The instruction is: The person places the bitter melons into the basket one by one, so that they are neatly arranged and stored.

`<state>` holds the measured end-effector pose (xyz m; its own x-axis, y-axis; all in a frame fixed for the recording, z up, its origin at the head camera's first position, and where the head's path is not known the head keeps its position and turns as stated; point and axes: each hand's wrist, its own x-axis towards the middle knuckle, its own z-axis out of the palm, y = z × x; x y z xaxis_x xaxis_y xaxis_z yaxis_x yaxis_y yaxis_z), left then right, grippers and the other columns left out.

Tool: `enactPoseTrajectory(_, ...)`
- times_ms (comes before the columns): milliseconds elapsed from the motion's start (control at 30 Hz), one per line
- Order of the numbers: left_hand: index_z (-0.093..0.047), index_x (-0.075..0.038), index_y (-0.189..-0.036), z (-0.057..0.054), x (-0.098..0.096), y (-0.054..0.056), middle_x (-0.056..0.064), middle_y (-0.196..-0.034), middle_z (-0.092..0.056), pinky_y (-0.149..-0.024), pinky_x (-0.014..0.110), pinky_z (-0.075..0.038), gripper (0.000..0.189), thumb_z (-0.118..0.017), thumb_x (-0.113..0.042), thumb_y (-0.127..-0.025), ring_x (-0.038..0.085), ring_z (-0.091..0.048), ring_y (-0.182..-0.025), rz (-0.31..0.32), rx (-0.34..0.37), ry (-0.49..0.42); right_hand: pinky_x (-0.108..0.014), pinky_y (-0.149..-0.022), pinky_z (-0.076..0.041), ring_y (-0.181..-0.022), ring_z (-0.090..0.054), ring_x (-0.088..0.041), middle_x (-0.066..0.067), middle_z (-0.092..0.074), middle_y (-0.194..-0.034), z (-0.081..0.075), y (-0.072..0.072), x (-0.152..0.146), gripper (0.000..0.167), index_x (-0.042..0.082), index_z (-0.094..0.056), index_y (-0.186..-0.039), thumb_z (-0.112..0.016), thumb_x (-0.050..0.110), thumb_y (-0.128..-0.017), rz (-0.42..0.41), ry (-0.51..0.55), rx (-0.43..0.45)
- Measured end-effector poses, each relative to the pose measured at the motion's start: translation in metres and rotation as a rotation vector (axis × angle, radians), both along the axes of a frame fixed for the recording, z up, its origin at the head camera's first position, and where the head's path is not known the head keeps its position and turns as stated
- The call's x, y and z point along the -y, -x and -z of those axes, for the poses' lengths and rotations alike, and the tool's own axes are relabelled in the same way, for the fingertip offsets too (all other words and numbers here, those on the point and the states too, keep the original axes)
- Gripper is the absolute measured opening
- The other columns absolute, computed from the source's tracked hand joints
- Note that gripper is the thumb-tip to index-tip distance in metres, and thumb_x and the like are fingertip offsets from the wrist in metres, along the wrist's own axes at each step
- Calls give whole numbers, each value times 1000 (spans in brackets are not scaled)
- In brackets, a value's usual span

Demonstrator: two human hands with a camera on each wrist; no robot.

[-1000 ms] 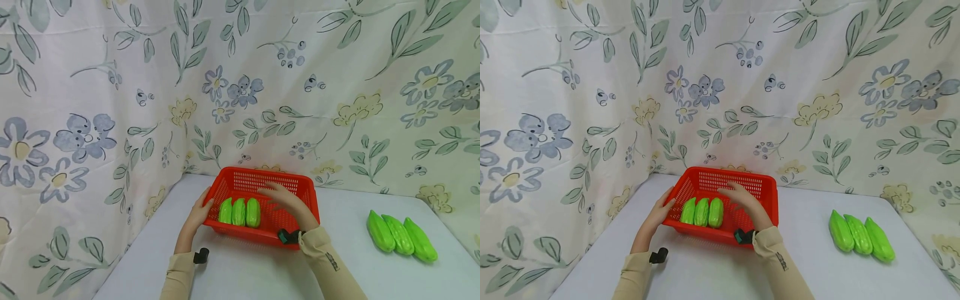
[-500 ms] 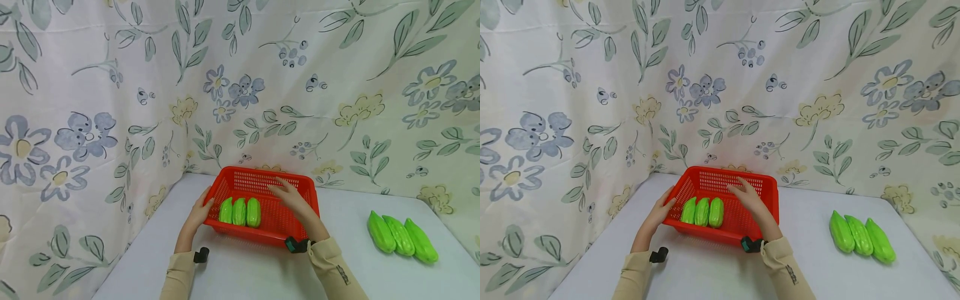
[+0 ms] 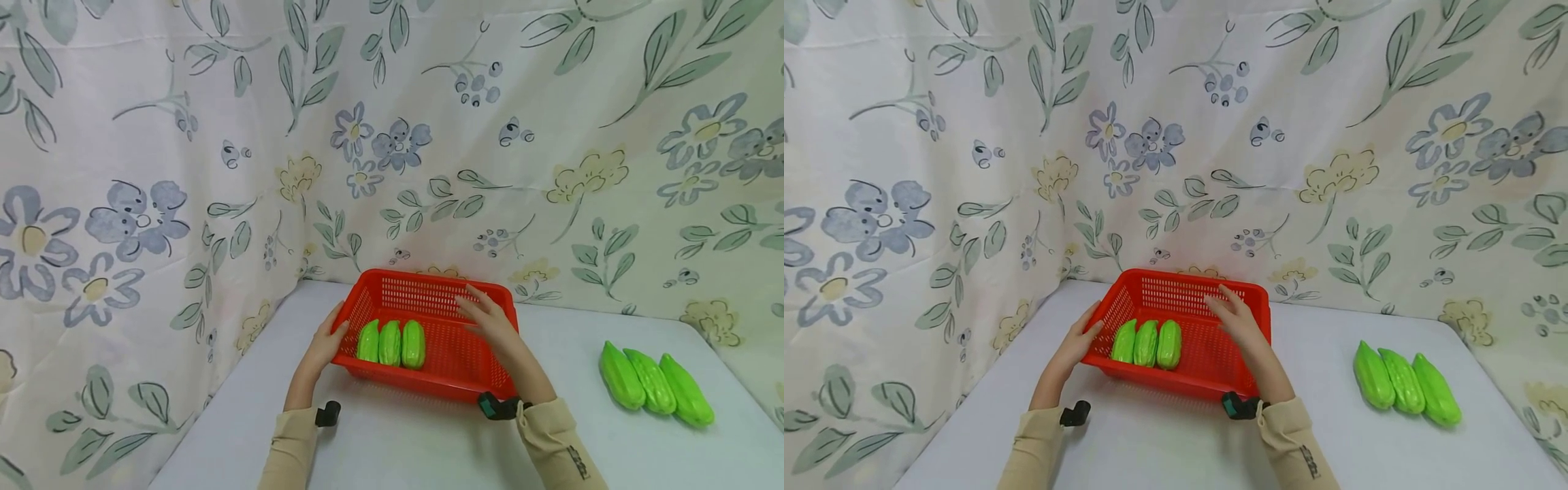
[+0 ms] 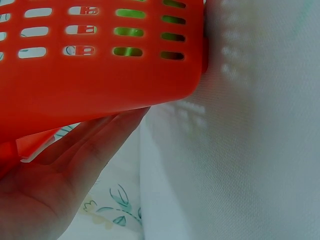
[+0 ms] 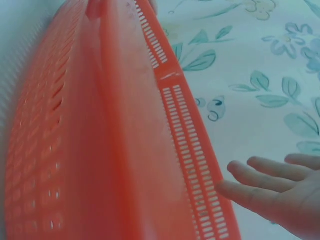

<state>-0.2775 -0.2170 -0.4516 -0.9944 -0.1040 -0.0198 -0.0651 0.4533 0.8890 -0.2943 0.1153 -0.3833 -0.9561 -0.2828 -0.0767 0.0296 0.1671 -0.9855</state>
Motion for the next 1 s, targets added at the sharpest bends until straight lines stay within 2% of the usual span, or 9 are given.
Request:
enactPoseTrajectory(400,-23,-19,-156,0,0,-1,20,-153,-38,-98,52,-48,57,-44,-26,-103,33,-51,-118,2,-8,-4,-53,-114,-31,-145,-32,-37,-20,-26,-159,-4,-8,-25,79,15,-12,-158,-51,49,-98,56,21,-38)
enactPoseTrajectory(833,-24,-20,-156,0,0,0,20,-152,-39,-88,42,-52,57,-44,-26,-103,31,-54,-112,4,-9,-1,-52,-113,-33,-144,-32,-38,-22,-25,-160,-1,-15,-60,79,18,-5,-159,-46,51,-99,112,-26,-60)
enactPoseTrajectory(1000,-24,-20,-156,-1,0,-1,21,-152,-39,-89,44,-52,57,-44,-26,-103,32,-54,-113,-2,-8,1,-44,-109,-38,-143,-35,-36,-21,-29,-158,3,-16,-76,79,16,-6,-158,-43,53,-99,127,-64,-93)
